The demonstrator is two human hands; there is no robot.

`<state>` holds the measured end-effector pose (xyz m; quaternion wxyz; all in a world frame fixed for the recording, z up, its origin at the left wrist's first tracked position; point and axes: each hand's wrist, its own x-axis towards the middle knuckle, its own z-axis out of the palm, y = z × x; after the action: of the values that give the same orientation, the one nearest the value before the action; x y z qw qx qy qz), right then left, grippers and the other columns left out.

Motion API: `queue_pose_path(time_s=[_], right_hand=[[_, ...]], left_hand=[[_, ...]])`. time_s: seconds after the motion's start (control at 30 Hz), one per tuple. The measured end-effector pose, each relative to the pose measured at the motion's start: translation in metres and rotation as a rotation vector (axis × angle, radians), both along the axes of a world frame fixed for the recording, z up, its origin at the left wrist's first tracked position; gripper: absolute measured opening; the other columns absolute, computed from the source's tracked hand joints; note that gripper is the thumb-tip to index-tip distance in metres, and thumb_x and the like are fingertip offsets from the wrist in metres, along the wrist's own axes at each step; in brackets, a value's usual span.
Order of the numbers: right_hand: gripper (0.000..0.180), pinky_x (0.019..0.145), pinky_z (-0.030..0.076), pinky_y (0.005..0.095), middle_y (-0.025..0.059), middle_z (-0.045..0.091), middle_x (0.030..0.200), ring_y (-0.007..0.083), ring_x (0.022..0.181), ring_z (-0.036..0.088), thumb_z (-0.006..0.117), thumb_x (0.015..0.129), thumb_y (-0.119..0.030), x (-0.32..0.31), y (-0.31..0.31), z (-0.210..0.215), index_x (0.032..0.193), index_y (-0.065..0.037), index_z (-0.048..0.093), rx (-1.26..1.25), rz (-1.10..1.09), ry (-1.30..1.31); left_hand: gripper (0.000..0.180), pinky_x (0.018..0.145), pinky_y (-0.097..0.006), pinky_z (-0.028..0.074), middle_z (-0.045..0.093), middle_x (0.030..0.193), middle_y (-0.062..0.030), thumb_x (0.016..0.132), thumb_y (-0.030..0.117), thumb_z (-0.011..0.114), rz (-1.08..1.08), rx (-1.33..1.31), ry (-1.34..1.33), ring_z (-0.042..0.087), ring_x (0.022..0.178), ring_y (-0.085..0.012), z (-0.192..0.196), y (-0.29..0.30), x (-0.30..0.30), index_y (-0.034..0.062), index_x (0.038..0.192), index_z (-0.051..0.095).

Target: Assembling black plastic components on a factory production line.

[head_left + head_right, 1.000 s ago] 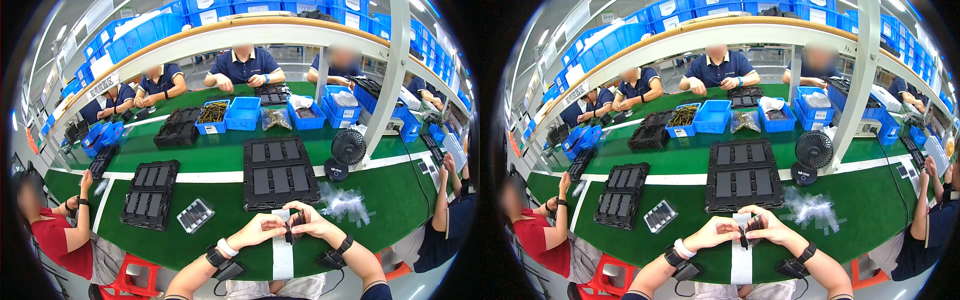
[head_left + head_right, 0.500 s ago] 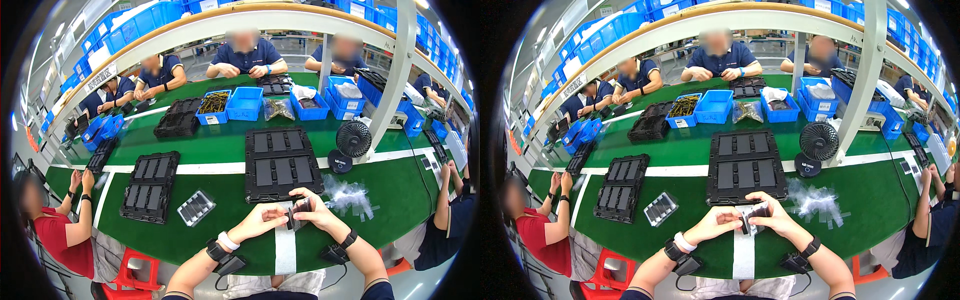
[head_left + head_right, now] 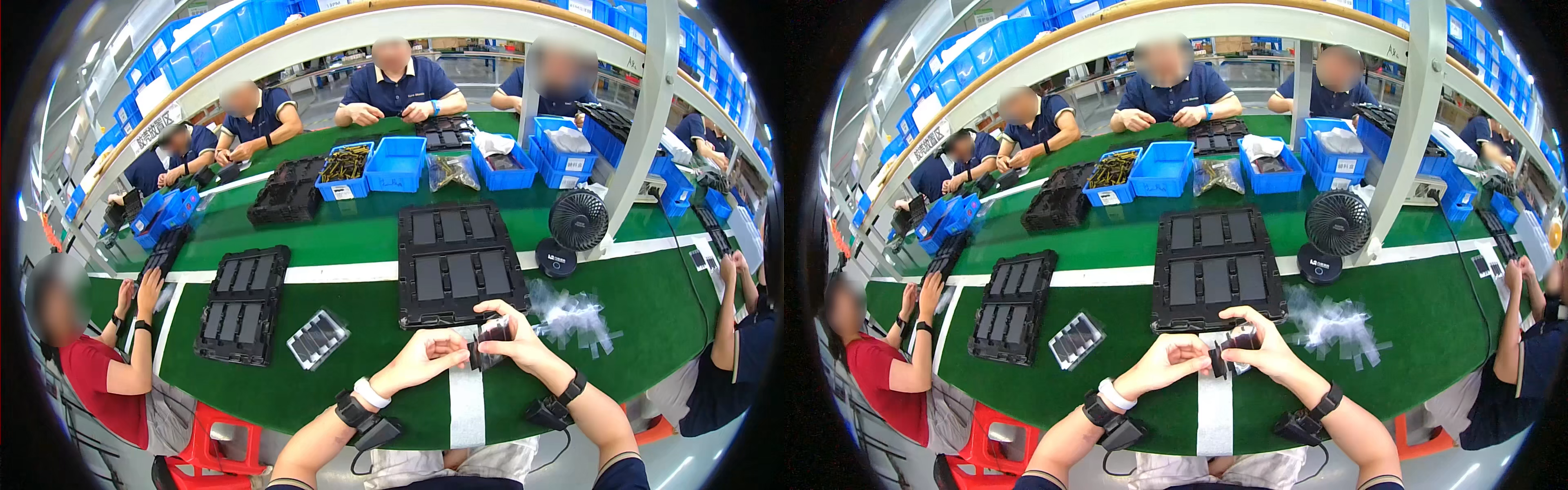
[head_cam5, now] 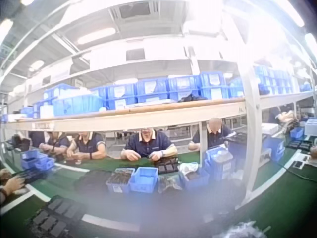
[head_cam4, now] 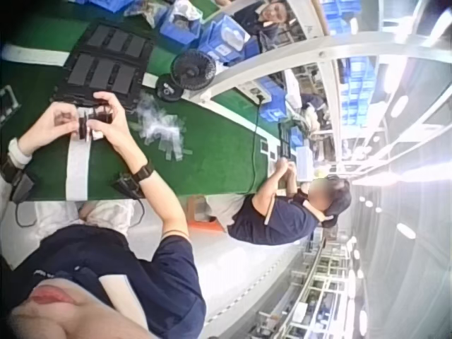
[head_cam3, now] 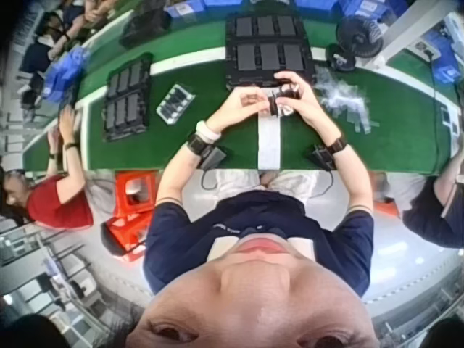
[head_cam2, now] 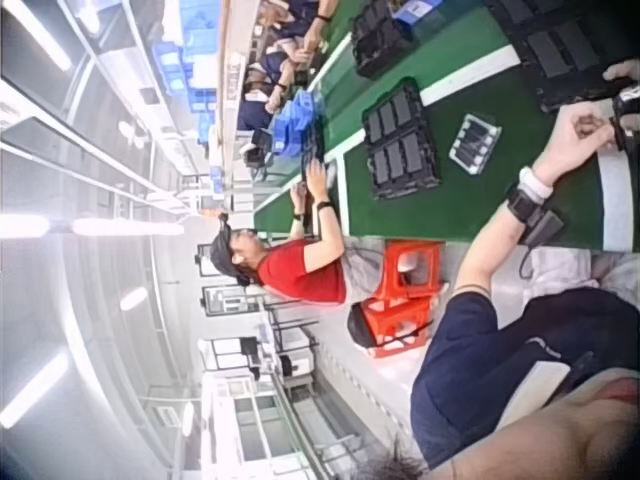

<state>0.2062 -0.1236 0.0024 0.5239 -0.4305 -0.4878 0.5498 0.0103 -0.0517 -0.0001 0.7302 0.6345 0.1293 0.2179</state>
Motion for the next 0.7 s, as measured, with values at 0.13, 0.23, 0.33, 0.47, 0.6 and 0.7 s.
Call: queue_pose_path(time_s=[0.13, 0.23, 0.33, 0.47, 0.6, 0.7], right_hand=[[0.057, 0.071, 0.044, 0.0214, 0.0003, 0.057, 0.085, 0.0064, 0.077, 0.054, 0.071, 0.069, 0.001, -0.0018, -0.0017, 0.0065, 0.119, -0.007, 0.045, -0.013, -0.011, 0.021], [0.061, 0.073, 0.045, 0.0233, 0.0027, 0.059, 0.088, 0.0083, 0.078, 0.055, 0.07, 0.07, 0.001, -0.0013, -0.0003, 0.0016, 0.122, -0.008, 0.041, -0.006, -0.021, -0.004], [0.067, 0.078, 0.044, 0.0247, 0.0058, 0.058, 0.095, 0.0108, 0.084, 0.055, 0.069, 0.071, 0.001, -0.0015, -0.0009, 0.0049, 0.127, -0.01, 0.035, 0.027, -0.009, 0.07], [0.064, 0.086, 0.04, 0.0269, 0.0092, 0.052, 0.109, 0.0139, 0.096, 0.049, 0.062, 0.076, 0.0, -0.0005, -0.0005, 0.0016, 0.13, -0.01, 0.03, 0.131, -0.056, 0.135], [0.05, 0.086, 0.041, 0.0278, 0.0084, 0.047, 0.111, 0.0142, 0.095, 0.049, 0.056, 0.08, 0.001, 0.0013, 0.0026, -0.0016, 0.125, -0.006, 0.036, 0.197, -0.301, 0.013], [0.037, 0.08, 0.042, 0.0258, 0.0052, 0.047, 0.105, 0.0131, 0.095, 0.048, 0.052, 0.08, 0.004, 0.0032, 0.0039, -0.002, 0.115, -0.005, 0.048, 0.276, -0.467, -0.186]], left_hand=[[0.008, 0.074, -0.023, 0.047, 0.06, 0.084, -0.0017, 0.086, 0.008, 0.058, -0.005, 0.027, 0.012, 0.059, 0.078, -0.0087, -0.0018, 0.0007, 0.0013, 0.0013, 0.089, 0.056], [0.007, 0.074, -0.025, 0.048, 0.06, 0.084, -0.0034, 0.086, 0.008, 0.058, 0.012, 0.011, 0.012, 0.06, 0.078, -0.0114, -0.0021, 0.0, 0.0015, 0.0018, 0.088, 0.055], [0.007, 0.073, -0.024, 0.048, 0.06, 0.084, -0.0035, 0.086, 0.007, 0.058, 0.054, -0.002, 0.026, 0.06, 0.077, -0.0109, -0.0016, 0.0011, 0.0015, 0.0018, 0.088, 0.055], [0.007, 0.071, -0.023, 0.048, 0.06, 0.083, -0.0034, 0.086, 0.007, 0.058, 0.103, -0.017, -0.006, 0.059, 0.075, -0.0102, -0.004, 0.0016, 0.0025, 0.0018, 0.089, 0.054], [0.01, 0.067, -0.02, 0.047, 0.059, 0.08, -0.0012, 0.086, 0.009, 0.058, 0.129, 0.004, 0.01, 0.057, 0.07, -0.007, -0.0075, 0.0031, 0.0027, 0.0007, 0.09, 0.055], [0.012, 0.063, -0.019, 0.047, 0.06, 0.076, -0.0007, 0.084, 0.008, 0.06, 0.125, 0.043, 0.067, 0.056, 0.066, -0.0057, -0.0077, 0.0048, 0.0018, 0.0003, 0.092, 0.055]])
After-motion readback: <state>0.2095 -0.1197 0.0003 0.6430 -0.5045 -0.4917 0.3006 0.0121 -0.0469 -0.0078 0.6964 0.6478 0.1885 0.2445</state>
